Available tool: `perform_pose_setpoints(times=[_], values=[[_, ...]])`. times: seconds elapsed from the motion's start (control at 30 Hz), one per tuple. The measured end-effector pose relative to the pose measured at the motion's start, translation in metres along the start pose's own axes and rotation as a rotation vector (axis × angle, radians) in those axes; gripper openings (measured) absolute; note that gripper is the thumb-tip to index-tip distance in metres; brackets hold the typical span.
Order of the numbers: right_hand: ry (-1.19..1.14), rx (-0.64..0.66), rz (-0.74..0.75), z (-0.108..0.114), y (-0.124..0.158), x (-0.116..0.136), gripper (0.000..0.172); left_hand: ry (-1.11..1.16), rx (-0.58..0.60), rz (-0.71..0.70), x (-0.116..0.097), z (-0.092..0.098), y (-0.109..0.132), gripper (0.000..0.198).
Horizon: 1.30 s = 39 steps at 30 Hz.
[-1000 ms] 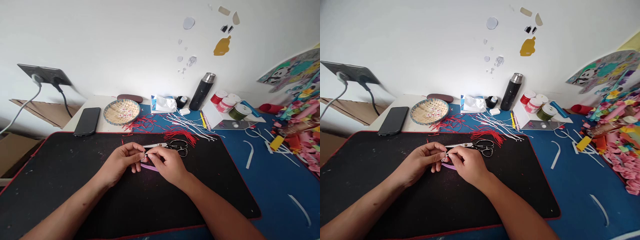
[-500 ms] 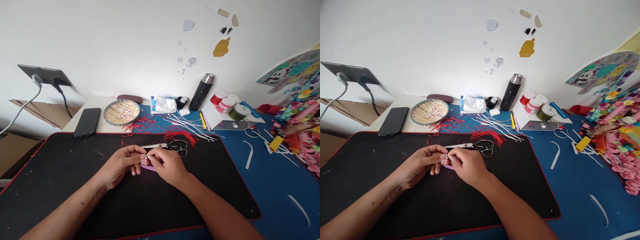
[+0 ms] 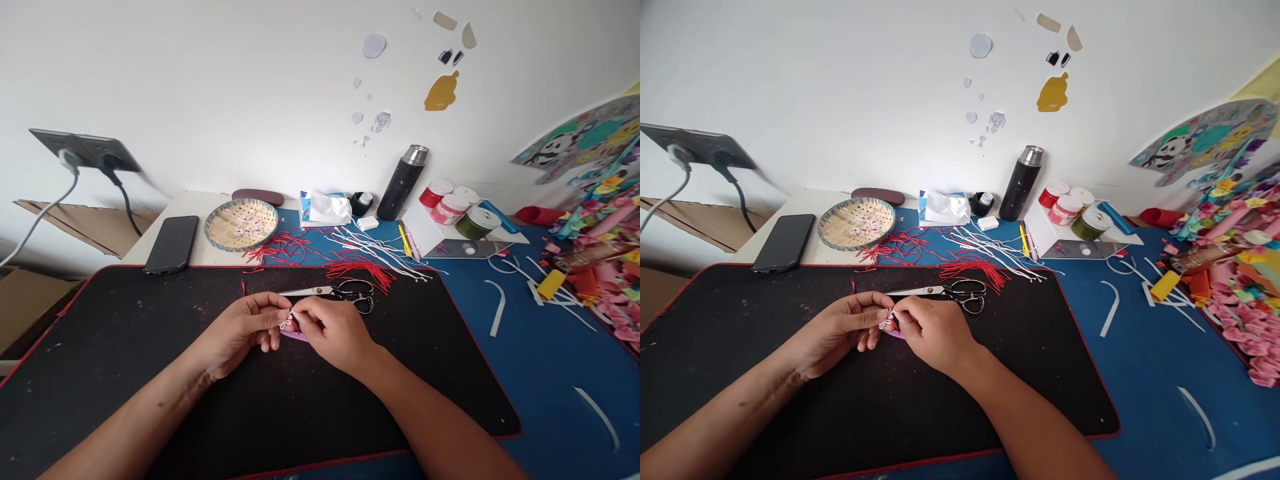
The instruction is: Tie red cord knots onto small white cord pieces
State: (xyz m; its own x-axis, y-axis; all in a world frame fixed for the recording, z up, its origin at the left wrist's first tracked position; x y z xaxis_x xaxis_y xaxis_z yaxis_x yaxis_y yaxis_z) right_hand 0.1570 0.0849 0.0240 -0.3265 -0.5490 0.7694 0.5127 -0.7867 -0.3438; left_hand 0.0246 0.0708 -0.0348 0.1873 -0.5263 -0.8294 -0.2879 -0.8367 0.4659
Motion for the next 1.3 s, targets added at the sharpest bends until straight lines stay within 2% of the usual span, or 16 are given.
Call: perform_pose_setpoints(times=[0.17, 0.33, 0.47, 0.6, 0.7, 0.83, 0.97, 1.13, 1.3], values=[[-0.226, -0.036, -0.2, 0.001, -0.001, -0.018, 0.013, -0.034, -0.023, -0.092, -0.006, 0.003, -0.001, 0.041], [-0.453, 0.012, -0.327, -0.009, 0.0, -0.03, 0.018, -0.076, -0.038, -0.131, -0.009, 0.004, -0.001, 0.043], [-0.443, 0.031, -0.378, -0.013, 0.001, -0.035, 0.017, -0.16, -0.039, -0.131, -0.009, 0.002, -0.001, 0.046], [-0.425, 0.034, -0.376, -0.011, 0.0, -0.035, 0.016, -0.342, -0.033, -0.16, -0.016, 0.0, 0.001, 0.042], [-0.396, 0.049, -0.386, -0.011, -0.001, -0.034, 0.016, -0.46, -0.069, -0.209, -0.024, 0.001, 0.005, 0.043], [-0.38, 0.103, -0.403, -0.016, 0.001, -0.033, 0.017, -0.517, -0.092, -0.201, -0.026, 0.003, 0.006, 0.045], [-0.49, 0.065, -0.421, -0.016, 0.002, -0.035, 0.019, -0.445, -0.08, -0.181, -0.023, 0.004, 0.003, 0.042], [-0.598, -0.061, -0.434, -0.006, 0.0, -0.04, 0.026, -0.181, -0.112, -0.169, -0.021, 0.011, 0.001, 0.038], [-0.605, -0.048, -0.436, -0.009, 0.001, -0.042, 0.027, -0.064, -0.132, -0.161, -0.019, 0.016, 0.002, 0.033]])
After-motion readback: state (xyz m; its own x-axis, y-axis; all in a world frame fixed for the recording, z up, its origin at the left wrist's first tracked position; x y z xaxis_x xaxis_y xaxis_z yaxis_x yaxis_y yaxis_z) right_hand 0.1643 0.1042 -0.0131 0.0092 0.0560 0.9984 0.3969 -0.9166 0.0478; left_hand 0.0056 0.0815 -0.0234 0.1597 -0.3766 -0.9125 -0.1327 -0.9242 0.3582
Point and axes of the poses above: each hand's wrist, its own y-axis away from the middle knuckle, its own z-axis out of the back of the hand, x = y × z, the point moved 9 cm from there along -y, towards the middle knuckle, and after that the axes turned 7 degrees about -y, right-handed, at the moved point
